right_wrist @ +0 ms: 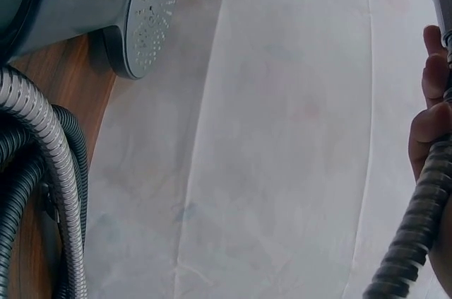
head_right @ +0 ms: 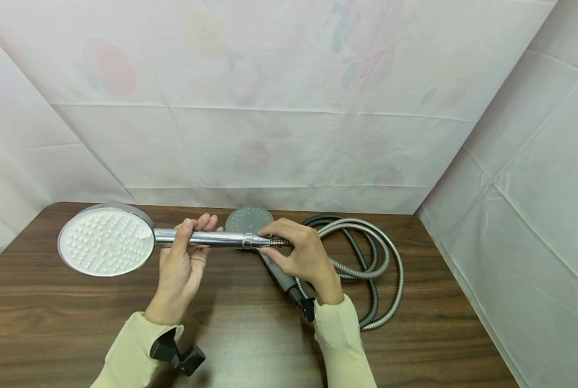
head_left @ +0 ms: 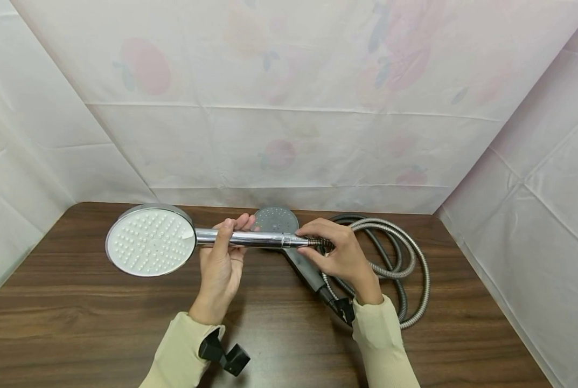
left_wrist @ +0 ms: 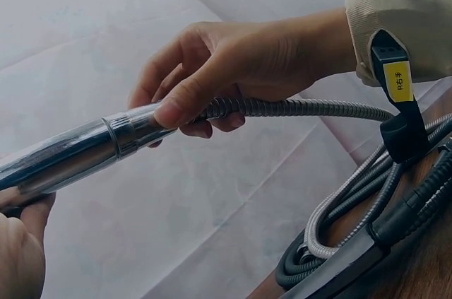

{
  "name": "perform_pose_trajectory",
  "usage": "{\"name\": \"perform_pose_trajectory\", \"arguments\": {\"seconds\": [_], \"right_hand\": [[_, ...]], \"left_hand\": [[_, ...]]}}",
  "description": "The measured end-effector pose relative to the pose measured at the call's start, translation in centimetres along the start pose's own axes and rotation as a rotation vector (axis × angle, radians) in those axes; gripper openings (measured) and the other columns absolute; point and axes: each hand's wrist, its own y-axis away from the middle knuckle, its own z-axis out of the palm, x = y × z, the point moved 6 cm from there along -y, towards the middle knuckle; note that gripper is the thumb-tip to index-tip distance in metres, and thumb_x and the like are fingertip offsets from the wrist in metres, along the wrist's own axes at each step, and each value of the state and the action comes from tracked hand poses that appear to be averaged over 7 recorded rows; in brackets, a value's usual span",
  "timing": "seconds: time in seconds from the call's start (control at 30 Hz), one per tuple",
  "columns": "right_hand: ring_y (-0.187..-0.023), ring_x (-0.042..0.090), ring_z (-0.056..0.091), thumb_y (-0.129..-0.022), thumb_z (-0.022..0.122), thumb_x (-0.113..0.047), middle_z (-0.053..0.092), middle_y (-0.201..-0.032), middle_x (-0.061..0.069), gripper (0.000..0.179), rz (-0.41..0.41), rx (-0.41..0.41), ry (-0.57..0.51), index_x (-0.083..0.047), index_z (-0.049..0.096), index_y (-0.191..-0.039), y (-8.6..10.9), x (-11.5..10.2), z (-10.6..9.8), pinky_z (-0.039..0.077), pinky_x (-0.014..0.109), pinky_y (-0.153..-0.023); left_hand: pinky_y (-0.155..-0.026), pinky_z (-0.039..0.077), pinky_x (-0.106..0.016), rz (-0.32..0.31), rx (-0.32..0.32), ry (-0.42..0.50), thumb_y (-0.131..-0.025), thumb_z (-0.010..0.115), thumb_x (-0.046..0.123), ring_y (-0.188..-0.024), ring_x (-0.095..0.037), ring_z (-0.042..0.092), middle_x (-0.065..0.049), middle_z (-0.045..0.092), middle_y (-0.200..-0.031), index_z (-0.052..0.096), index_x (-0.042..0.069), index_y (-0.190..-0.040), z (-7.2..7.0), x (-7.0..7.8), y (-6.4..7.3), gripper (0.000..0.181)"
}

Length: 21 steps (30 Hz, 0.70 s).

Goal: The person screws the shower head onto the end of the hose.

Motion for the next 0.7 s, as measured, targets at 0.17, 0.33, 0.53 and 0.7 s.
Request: {"name": "perform_pose_trajectory", "arguments": {"seconds": [0.17,0.33,0.53,0.7], "right_hand": [[-0.092,0.019,0.064,-0.07,0.081,0.0,0.068,-0.097,0.009,0.035,-0.028,0.012,0.012,-0.003,0.066,-0.101,-0.04,-0.05,0.0,0.054,0.025,-0.084],[-0.089,0.017,0.062,-0.069,0.08,0.004,0.067,-0.095,0.008,0.034,-0.039,0.025,0.022,-0.005,0.065,-0.098,-0.08,-0.12,-0.03,0.053,0.024,-0.079],[-0.09,0.019,0.064,-0.071,0.079,0.003,0.069,-0.094,0.008,0.029,-0.028,0.019,0.012,-0.005,0.067,-0.097,-0.09,-0.14,-0.04,0.054,0.025,-0.083],[-0.09,0.019,0.065,-0.072,0.08,0.001,0.069,-0.093,0.009,0.028,-0.019,0.011,0.007,-0.004,0.068,-0.097,-0.07,-0.04,-0.03,0.054,0.025,-0.084]], "left_hand": [[-0.085,0.059,-0.036,0.001,0.0,-0.003,-0.095,0.056,0.005,-0.09,-0.022,0.072,-0.01,0.075,-0.087,0.07,0.007,-0.084,0.01,0.02,0.06,0.018],[-0.086,0.058,-0.037,-0.001,0.002,-0.009,-0.095,0.056,0.006,-0.09,-0.022,0.072,-0.009,0.075,-0.087,0.069,0.008,-0.084,0.0,0.02,0.1,0.018],[-0.086,0.058,-0.037,-0.007,0.013,-0.01,-0.095,0.057,0.006,-0.09,-0.022,0.072,-0.009,0.075,-0.087,0.069,0.008,-0.083,0.0,0.0,0.08,0.017],[-0.087,0.058,-0.038,-0.009,0.016,-0.011,-0.095,0.057,0.006,-0.09,-0.022,0.072,-0.01,0.075,-0.087,0.069,0.008,-0.083,-0.01,0.01,0.08,0.017]]}}
